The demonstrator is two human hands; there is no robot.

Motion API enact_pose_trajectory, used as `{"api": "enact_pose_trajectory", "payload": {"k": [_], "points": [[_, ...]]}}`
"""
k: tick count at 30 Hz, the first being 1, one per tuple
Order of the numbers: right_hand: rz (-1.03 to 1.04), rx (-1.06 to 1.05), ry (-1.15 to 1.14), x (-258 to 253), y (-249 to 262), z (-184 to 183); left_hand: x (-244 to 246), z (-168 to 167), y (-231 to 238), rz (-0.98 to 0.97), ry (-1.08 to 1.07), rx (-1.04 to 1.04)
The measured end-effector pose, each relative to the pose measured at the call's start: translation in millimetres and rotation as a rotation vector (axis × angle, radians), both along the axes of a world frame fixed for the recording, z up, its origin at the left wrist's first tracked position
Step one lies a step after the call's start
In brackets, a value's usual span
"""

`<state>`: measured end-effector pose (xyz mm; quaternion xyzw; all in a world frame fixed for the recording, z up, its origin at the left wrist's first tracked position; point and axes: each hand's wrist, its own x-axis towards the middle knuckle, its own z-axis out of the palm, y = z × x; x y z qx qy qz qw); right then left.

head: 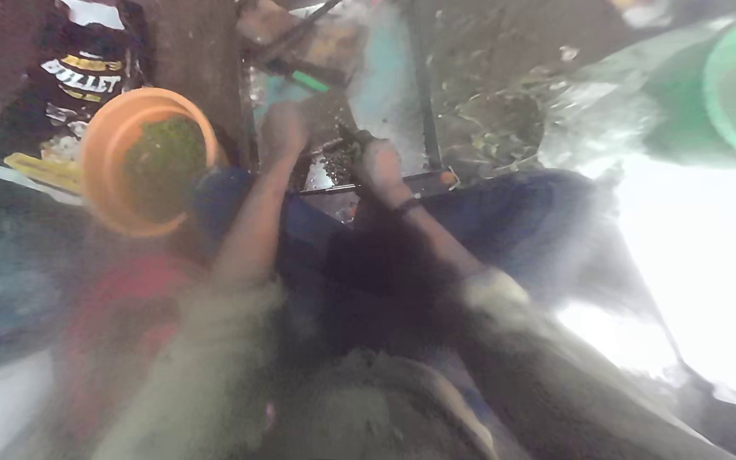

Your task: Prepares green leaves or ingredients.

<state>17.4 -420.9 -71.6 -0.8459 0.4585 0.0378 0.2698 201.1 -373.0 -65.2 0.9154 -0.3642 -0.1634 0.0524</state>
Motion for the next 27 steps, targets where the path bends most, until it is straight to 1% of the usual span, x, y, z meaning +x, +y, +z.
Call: {"api": "enact_pose_trajectory", "payload": {"k": [1,2,3,4,7,10,12,15,17,20,22,23,24,25,26,27], "points": [[0.016,0.089,0.067,-4,0,22,0,-1,0,-0.008,-0.006,0.0],[0.07,0.407,0.251,-1,-15,58,1,-1,1,-0.011,-0.01,-0.008],[0.01,0.102,0.018,-9,-2,20,1,-2,1,-0.006,-0.01,-0.007],[-0.012,0.04,-0.089,-8,-5,-3,1,-2,1,0.003,-0.004,-0.008],[-0.03,0.136,-0.166,-5,-17,-22,2,-2,2,0.016,-0.008,-0.024],[-0.056,0.169,-0.238,-5,-19,-25,0,-2,1,0.006,0.002,-0.017],[-0.126,0.172,-0.322,-3,-24,-28,0,-2,1,-0.002,0.01,-0.013],[-0.159,0.229,-0.435,-1,-33,-27,-1,1,2,0.009,-0.005,-0.026],[-0.159,0.287,-0.461,1,-36,-24,-3,6,0,0.003,-0.043,-0.079],[-0.132,0.328,-0.522,7,-37,-32,-3,11,-1,-0.048,-0.1,-0.252],[-0.105,0.303,-0.532,11,-33,-37,-4,11,1,-0.043,-0.023,-0.3],[-0.081,0.25,-0.527,12,-30,-38,-5,11,1,-0.028,0.043,-0.293],[-0.041,0.161,-0.521,9,-24,-34,-5,9,2,-0.018,0.113,-0.276],[-0.006,0.037,-0.518,4,-15,-20,-4,7,1,-0.013,0.168,-0.261],[0.025,-0.031,-0.452,-6,-1,17,-4,6,0,-0.01,0.202,-0.246],[0.063,0.234,-0.154,-15,5,91,-5,7,1,-0.01,0.216,-0.234]]}}
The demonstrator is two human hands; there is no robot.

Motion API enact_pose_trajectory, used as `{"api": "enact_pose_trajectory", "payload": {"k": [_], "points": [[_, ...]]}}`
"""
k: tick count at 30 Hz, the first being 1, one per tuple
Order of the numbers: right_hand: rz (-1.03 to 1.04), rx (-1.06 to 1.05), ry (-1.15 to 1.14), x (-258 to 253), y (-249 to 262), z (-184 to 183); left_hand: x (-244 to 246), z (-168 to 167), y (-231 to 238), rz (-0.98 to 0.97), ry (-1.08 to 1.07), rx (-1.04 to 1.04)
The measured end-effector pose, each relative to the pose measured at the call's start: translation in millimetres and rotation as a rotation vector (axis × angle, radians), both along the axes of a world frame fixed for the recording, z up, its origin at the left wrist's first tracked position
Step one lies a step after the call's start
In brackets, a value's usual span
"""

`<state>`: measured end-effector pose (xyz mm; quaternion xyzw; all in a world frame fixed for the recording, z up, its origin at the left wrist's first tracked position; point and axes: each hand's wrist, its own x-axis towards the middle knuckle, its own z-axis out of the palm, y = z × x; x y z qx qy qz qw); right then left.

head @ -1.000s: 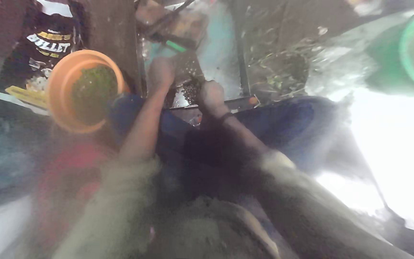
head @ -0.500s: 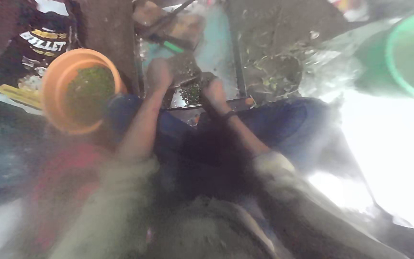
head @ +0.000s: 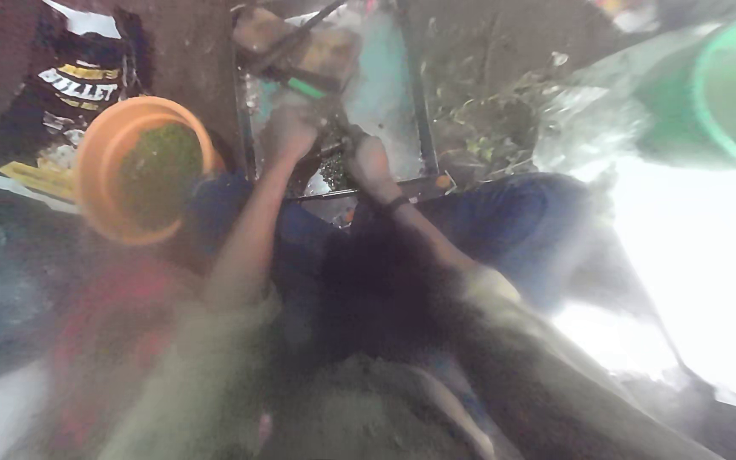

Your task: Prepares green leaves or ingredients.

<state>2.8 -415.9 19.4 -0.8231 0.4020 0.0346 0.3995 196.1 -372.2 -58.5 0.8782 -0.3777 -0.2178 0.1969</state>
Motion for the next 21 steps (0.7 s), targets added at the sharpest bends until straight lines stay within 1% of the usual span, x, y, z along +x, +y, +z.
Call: {"api": "enact_pose_trajectory", "payload": {"k": [1,2,3,4,5,6,8,11,15,21], "points": [[-0.006,0.095,0.145,-1,7,37,-2,3,0,-0.01,-0.006,0.018],[-0.026,0.056,0.177,2,13,37,-4,5,1,-0.024,-0.028,0.027],[-0.037,-0.08,0.127,7,15,4,-6,5,1,-0.037,-0.067,0.045],[-0.069,-0.283,0.018,18,13,-53,-6,3,1,-0.046,-0.12,0.084],[-0.037,-0.253,0.069,30,5,-80,-6,-1,2,-0.053,-0.168,0.12],[-0.001,-0.183,0.145,38,-1,-89,-6,-3,2,-0.057,-0.196,0.145],[0.013,-0.135,0.201,45,0,-95,-7,-5,1,-0.066,-0.198,0.174],[0.005,-0.184,0.193,44,6,-103,-13,-6,-1,-0.089,-0.205,0.186],[0.01,-0.221,0.18,45,11,-108,-23,-4,-2,-0.091,-0.275,0.264],[-0.012,-0.217,0.197,49,17,-101,-29,-3,-5,-0.12,-0.328,0.279]]}}
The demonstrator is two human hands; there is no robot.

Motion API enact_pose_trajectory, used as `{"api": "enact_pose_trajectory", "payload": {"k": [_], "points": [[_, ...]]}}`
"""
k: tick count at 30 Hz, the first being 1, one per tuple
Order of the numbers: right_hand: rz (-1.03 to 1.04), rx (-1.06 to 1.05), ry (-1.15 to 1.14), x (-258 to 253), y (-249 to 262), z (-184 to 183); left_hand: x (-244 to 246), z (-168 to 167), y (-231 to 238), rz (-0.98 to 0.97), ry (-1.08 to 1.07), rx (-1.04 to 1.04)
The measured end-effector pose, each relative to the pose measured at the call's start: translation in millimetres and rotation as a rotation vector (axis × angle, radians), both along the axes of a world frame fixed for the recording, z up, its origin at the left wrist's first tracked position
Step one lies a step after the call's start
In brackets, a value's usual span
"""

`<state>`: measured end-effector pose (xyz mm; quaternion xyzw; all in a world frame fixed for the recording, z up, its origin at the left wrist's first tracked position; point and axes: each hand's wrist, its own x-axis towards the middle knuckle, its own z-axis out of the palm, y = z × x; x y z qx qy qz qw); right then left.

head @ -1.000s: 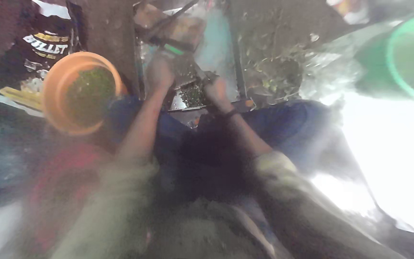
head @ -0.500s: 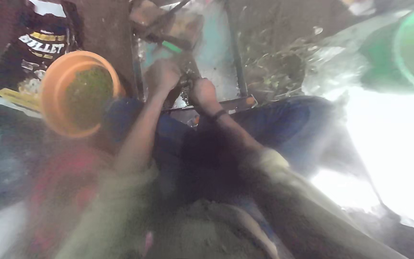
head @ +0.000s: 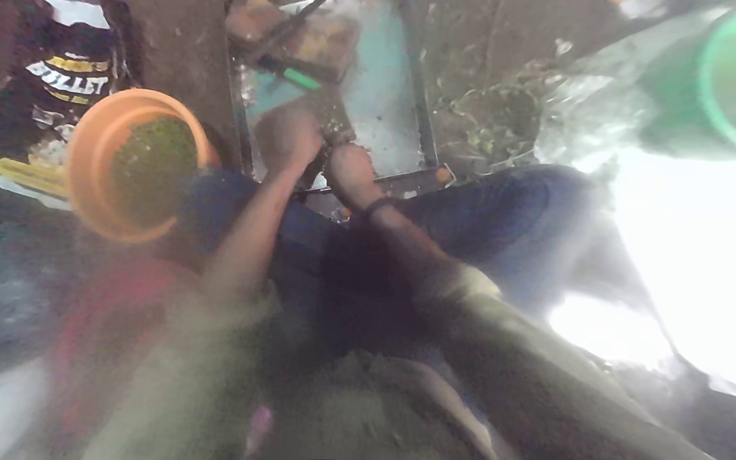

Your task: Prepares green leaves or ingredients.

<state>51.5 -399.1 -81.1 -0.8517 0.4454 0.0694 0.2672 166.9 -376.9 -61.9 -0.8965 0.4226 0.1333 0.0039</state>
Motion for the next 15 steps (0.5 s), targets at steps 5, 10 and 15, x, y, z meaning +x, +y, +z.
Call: {"api": "enact_pose_trajectory", "payload": {"k": [5,10,15], "points": [[-0.01,0.043,0.074,3,7,3,-4,3,2,-0.056,-0.033,0.006],[0.009,0.048,0.067,2,9,-3,-7,0,-1,-0.046,-0.004,0.037],[0.094,0.126,0.157,-22,21,12,-13,11,-3,-0.06,-0.011,0.042]]}}
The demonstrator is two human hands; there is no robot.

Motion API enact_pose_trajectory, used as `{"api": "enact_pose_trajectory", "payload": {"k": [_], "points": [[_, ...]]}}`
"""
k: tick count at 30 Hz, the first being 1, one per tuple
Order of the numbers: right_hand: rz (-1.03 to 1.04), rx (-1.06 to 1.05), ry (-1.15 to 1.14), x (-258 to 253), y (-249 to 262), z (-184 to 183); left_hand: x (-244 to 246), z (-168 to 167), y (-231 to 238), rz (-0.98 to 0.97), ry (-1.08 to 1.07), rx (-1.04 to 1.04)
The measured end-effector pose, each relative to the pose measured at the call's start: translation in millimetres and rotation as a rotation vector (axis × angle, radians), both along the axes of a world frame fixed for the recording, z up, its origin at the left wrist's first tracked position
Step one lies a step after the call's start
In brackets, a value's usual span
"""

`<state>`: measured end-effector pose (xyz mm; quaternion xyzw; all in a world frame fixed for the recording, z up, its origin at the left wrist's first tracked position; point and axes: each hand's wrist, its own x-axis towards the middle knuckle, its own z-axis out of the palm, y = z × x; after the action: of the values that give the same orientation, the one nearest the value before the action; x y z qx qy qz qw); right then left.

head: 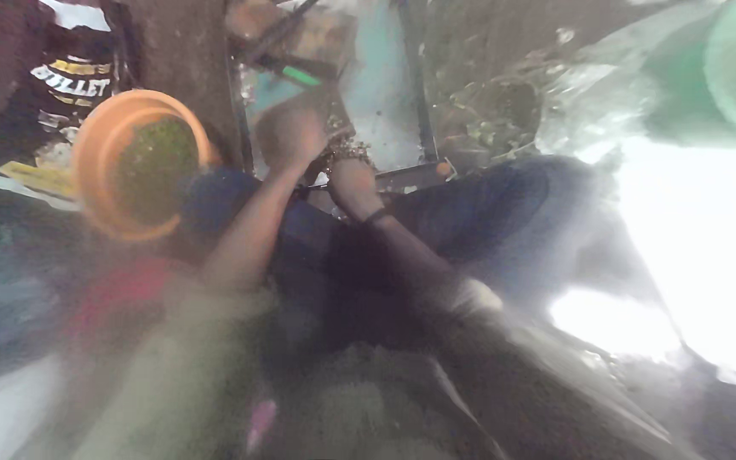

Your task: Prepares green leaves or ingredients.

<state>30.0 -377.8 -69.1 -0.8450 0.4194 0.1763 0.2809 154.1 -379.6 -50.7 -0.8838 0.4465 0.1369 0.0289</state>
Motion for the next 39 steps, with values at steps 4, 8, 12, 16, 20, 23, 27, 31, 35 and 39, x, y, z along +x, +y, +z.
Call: {"api": "enact_pose_trajectory", "payload": {"k": [4,8,12,16,20,23,27,31,35,39], "points": [[0.003,0.012,0.053,-12,6,5,-3,1,0,0.02,0.056,0.006],[-0.034,0.035,0.078,-22,0,10,8,-10,0,0.058,0.062,-0.09],[-0.115,0.025,0.046,-31,-13,10,10,-11,0,0.049,0.024,-0.09],[-0.164,0.032,-0.014,-32,-25,0,9,-10,-2,-0.058,0.106,-0.059],[-0.198,0.004,-0.067,-34,-30,-13,14,-19,0,-0.217,0.327,-0.026],[-0.223,0.04,-0.087,-35,-35,-11,14,-12,-1,-0.111,0.28,-0.201],[-0.232,0.053,-0.092,-35,-38,-11,26,-11,-6,0.003,0.154,-0.327],[-0.239,0.056,-0.133,-34,-37,-15,19,-25,-12,-0.236,-0.023,-0.264],[-0.242,0.047,-0.125,-34,-36,-13,18,-43,-18,-0.375,0.001,-0.2],[-0.276,0.048,-0.177,-37,-37,-16,6,-39,-14,-0.357,0.068,-0.148]]}}
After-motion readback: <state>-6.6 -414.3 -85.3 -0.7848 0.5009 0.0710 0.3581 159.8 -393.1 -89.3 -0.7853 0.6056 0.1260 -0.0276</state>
